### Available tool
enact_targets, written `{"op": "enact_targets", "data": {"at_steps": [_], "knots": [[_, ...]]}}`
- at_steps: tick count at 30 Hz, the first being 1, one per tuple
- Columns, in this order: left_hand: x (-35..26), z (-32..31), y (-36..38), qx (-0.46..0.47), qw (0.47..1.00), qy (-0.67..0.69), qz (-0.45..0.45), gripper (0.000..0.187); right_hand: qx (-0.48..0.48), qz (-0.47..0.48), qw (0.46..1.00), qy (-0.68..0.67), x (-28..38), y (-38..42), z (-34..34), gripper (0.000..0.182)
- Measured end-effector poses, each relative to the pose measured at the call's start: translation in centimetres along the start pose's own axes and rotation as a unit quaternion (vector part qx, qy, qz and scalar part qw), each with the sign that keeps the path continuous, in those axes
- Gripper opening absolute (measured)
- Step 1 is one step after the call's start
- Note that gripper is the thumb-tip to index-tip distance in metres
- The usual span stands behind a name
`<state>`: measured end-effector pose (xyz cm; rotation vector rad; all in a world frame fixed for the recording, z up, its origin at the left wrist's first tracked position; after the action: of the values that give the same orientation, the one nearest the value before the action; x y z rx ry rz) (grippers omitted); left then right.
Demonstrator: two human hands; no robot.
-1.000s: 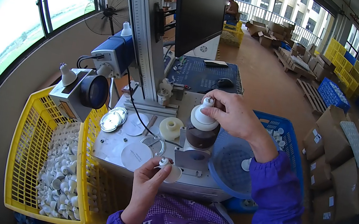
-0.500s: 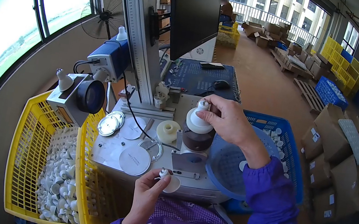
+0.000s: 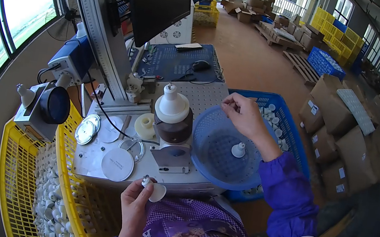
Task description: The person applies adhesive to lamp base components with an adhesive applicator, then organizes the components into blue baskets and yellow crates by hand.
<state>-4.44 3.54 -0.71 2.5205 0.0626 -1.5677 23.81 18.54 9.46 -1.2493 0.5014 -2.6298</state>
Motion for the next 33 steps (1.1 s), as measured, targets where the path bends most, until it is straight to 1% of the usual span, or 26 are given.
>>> {"op": "enact_targets", "data": {"at_steps": [2, 3, 5, 6, 8, 9, 11, 15, 17, 18, 20, 21, 23, 25, 27, 29, 33], "knots": [[0.8, 0.2, 0.1, 0.002, 1.0, 0.005, 0.013, 0.017, 0.105, -0.058, 0.983, 0.136, -4.9, 2.2, 0.2, 0.023], [1.1, 0.2, 0.2, 0.0, 1.0, -0.01, 0.009, 0.016, 0.103, -0.061, 0.983, 0.138, -6.4, 3.5, 0.5, 0.023], [1.1, 0.0, 0.2, -0.003, 1.0, -0.023, 0.003, 0.015, 0.108, -0.107, 0.955, 0.253, -9.0, 5.6, 0.8, 0.026], [1.1, -0.1, 0.3, -0.002, 1.0, -0.025, 0.006, 0.015, 0.109, -0.105, 0.955, 0.254, -9.5, 6.1, 1.0, 0.026], [1.2, -0.2, 0.5, -0.003, 0.999, -0.031, 0.008, 0.015, 0.171, -0.112, 0.952, 0.228, -10.2, 6.8, 0.7, 0.03], [1.5, -0.3, 0.5, 0.004, 1.0, -0.024, 0.018, 0.016, 0.169, -0.111, 0.953, 0.225, -10.7, 6.8, 0.4, 0.03], [1.8, -0.8, 0.7, 0.012, 0.999, -0.021, 0.029, 0.017, 0.222, -0.104, 0.95, 0.195, -11.6, 6.8, -0.8, 0.034], [1.9, -1.3, 1.2, 0.03, 0.998, -0.023, 0.04, 0.017, 0.235, -0.089, 0.955, 0.156, -10.5, 6.3, -1.5, 0.032], [2.1, -1.3, 1.3, 0.037, 0.998, -0.023, 0.049, 0.018, 0.176, -0.136, 0.969, 0.106, -10.2, 6.2, -1.0, 0.028], [2.4, -1.0, 1.3, 0.038, 0.997, -0.016, 0.059, 0.018, 0.18, -0.129, 0.97, 0.104, -9.6, 6.3, -0.9, 0.028], [2.4, -1.2, 1.5, 0.035, 0.998, -0.014, 0.059, 0.018, 0.153, -0.191, 0.969, -0.031, -8.7, 6.7, -0.5, 0.025], [2.4, -1.3, 1.7, 0.038, 0.997, -0.013, 0.065, 0.018, 0.156, -0.187, 0.969, -0.033, -8.5, 7.1, -0.6, 0.025], [2.2, -1.7, 1.8, 0.045, 0.997, -0.01, 0.056, 0.018, 0.095, -0.158, 0.971, -0.154, -7.9, 7.5, -0.4, 0.022], [2.4, -1.9, 1.9, 0.054, 0.995, -0.014, 0.077, 0.018, 0.083, -0.167, 0.967, -0.176, -6.4, 8.2, 0.0, 0.021], [2.2, -2.1, 2.0, 0.057, 0.995, -0.016, 0.075, 0.018, 0.07, -0.177, 0.962, -0.197, -5.6, 8.7, 0.2, 0.02], [2.0, -2.4, 2.1, 0.064, 0.995, -0.025, 0.074, 0.018, 0.047, -0.181, 0.949, -0.256, -5.4, 9.3, 0.3, 0.02], [2.0, -2.4, 2.2, 0.065, 0.995, -0.017, 0.076, 0.018, 0.041, -0.188, 0.934, -0.301, -4.9, 10.3, 0.2, 0.022]]}}
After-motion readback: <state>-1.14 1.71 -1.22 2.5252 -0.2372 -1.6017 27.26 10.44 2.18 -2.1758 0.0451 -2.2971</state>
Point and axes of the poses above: each hand's wrist, its own y-axis away from the middle knuckle, its own z-axis out of the back of the hand, x = y × z, the point moved 4 cm from there along -y, towards the middle knuckle, and after that the axes turned 3 degrees about -x, right-handed, at the moved point
